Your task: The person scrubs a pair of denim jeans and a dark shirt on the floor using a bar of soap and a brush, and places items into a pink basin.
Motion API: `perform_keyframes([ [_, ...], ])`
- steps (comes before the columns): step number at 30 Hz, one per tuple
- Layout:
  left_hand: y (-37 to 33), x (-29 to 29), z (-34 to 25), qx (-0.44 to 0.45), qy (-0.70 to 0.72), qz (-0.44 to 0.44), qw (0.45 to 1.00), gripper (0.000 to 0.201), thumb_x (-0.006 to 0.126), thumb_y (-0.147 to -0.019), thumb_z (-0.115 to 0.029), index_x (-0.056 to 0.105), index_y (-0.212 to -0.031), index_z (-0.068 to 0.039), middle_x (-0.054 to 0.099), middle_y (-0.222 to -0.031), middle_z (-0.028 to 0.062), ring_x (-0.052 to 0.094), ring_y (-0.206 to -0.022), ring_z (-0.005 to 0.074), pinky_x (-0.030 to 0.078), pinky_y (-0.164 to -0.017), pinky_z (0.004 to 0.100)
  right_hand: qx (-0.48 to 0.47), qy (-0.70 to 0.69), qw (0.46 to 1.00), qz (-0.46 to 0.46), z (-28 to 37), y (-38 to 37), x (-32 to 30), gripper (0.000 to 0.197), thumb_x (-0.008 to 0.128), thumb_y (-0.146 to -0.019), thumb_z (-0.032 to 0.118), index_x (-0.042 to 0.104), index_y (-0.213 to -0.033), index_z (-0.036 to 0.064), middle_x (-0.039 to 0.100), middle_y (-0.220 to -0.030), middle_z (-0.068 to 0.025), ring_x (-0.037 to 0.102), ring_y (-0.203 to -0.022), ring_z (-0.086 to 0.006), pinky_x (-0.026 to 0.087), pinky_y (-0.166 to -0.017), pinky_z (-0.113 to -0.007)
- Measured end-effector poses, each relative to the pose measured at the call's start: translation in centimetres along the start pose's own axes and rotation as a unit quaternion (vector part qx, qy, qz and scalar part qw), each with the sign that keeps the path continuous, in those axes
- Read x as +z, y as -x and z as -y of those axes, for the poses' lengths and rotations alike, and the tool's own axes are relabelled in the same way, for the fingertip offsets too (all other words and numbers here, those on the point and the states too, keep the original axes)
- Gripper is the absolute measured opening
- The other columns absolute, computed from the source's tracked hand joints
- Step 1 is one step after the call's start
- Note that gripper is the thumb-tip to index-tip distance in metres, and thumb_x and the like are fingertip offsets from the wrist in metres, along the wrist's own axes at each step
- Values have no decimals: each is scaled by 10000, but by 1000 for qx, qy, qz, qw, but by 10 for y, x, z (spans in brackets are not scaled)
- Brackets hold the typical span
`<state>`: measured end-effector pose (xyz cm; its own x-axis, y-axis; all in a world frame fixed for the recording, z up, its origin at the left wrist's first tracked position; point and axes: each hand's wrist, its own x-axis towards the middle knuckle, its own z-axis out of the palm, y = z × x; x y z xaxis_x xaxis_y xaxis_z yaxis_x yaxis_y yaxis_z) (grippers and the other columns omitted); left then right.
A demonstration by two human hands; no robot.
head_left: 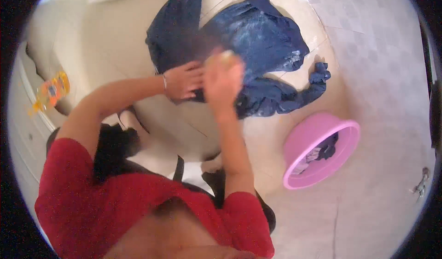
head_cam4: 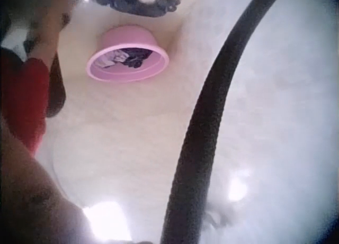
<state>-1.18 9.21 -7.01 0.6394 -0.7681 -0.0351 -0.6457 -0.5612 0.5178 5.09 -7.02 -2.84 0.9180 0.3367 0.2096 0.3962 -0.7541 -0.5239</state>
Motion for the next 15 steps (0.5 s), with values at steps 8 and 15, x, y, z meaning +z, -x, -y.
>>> perform_keyframes([
  [8, -15, 3, -2, 32, 20, 65, 997, 626, 540, -767, -392, 385, -1286, -79, 305, -1384, 84, 296, -1257, 229, 254, -991, 396, 59, 311, 933, -170, -148, -121, -7, 324, 590, -781, 273, 557, -1086, 169, 527, -953, -188, 511, -781, -334, 408, -638, -448],
  [15, 7, 9, 4, 2, 9, 78, 997, 640, 478, -793, -449, 352, -1312, -95, 293, -1394, 69, 296, -1254, 234, 241, -996, 418, 73, 130, 928, 341, -10, -37, 19, 263, 469, -831, 232, 519, -1045, 89, 580, -894, -105, 572, -756, -260, 457, -657, -378],
])
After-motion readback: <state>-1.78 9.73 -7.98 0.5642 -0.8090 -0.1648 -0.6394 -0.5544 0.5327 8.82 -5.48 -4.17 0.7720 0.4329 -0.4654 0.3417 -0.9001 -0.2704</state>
